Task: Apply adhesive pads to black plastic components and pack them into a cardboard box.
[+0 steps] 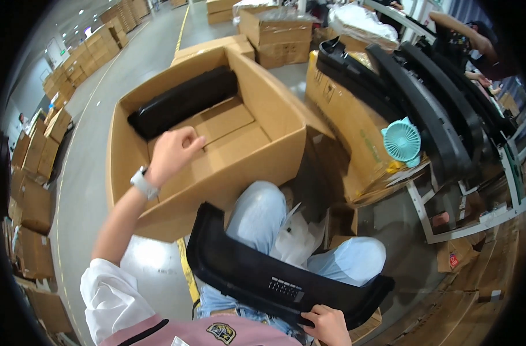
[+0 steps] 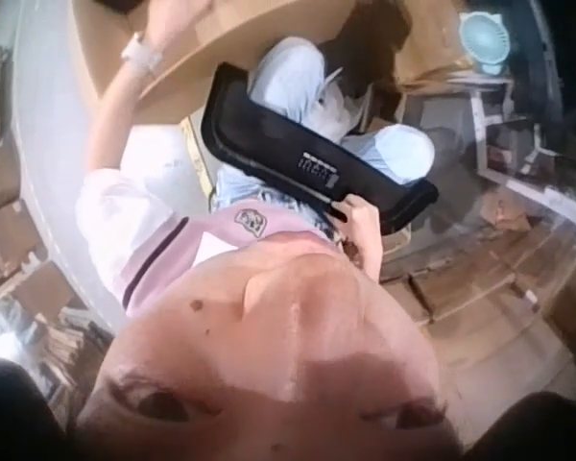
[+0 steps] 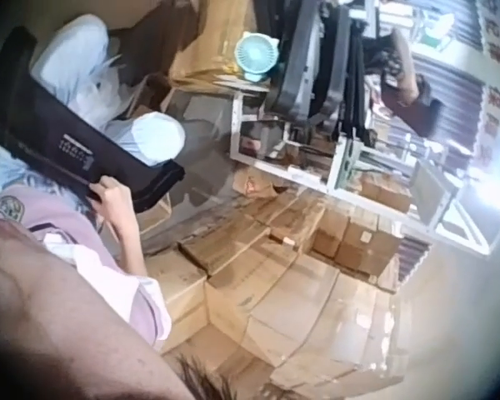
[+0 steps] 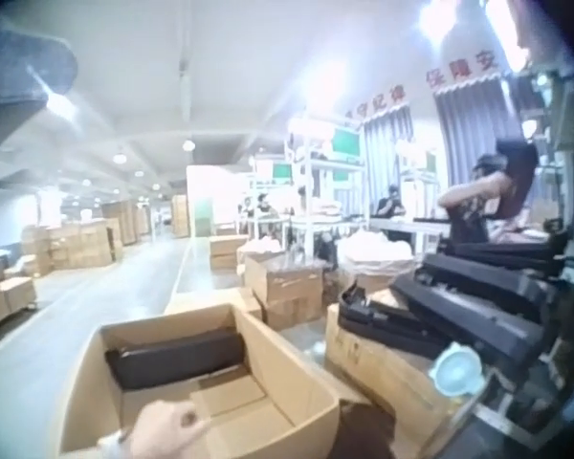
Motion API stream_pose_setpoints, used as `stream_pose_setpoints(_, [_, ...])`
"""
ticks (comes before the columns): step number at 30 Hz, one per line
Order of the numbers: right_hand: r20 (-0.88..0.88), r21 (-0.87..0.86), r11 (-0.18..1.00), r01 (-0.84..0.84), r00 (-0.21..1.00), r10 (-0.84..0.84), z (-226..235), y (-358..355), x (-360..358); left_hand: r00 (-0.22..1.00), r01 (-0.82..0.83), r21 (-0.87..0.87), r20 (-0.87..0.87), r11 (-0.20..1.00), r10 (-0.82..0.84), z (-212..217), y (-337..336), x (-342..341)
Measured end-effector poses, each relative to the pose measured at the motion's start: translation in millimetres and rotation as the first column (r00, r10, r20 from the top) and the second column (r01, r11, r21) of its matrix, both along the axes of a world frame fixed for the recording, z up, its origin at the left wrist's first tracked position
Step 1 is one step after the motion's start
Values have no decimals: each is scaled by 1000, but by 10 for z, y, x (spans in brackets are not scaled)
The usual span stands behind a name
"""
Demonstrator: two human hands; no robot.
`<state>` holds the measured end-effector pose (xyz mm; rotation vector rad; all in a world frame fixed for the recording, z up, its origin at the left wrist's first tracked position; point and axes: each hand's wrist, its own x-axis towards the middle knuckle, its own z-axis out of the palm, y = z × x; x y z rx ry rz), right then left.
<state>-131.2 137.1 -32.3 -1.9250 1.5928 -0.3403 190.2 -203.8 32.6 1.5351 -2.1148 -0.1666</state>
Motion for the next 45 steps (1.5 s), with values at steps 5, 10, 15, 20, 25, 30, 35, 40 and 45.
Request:
stream_pose_setpoints(5, [3,130,991,-11,1000,11,-25,-78,-79,855,-252,-266,389,930,343,-368,-1613,804])
stream_pose_setpoints(10, [-34,181,981,65,998,-59,-40,-229,-81,494,-468,-351,657,811,569,-520,-2505,1363])
stream_pose_setpoints(15, [-37,310,949,49,999,-40,7,-361,-143,620,-596,-238,471,767,627,-883,-3002,1592])
stream_pose_setpoints(20, [-42,514,852,-97,990,137,-42,-626,-285,567,-697,-52,570,715,594,-1120,-3210,1748])
stream_pose_setpoints(25, [-31,564,800,-205,963,269,-107,-884,-246,666,-422,88,706,902,243,-1078,-3000,2091])
stream_pose_setpoints(30, [-28,434,901,-7,999,21,-105,-594,-78,807,39,341,543,939,-231,-1506,-2678,1386])
stream_pose_setpoints(35, [-49,419,901,-116,988,150,19,-682,-52,922,341,324,69,882,-381,-968,-2031,1257])
stream_pose_setpoints(40, [280,393,912,114,930,-237,265,-615,-270,861,474,337,14,813,-508,-208,-1137,989])
stream_pose_setpoints(45, [439,-382,385,840,531,-724,154,94,-1450,829,543,222,15,810,-559,423,90,622])
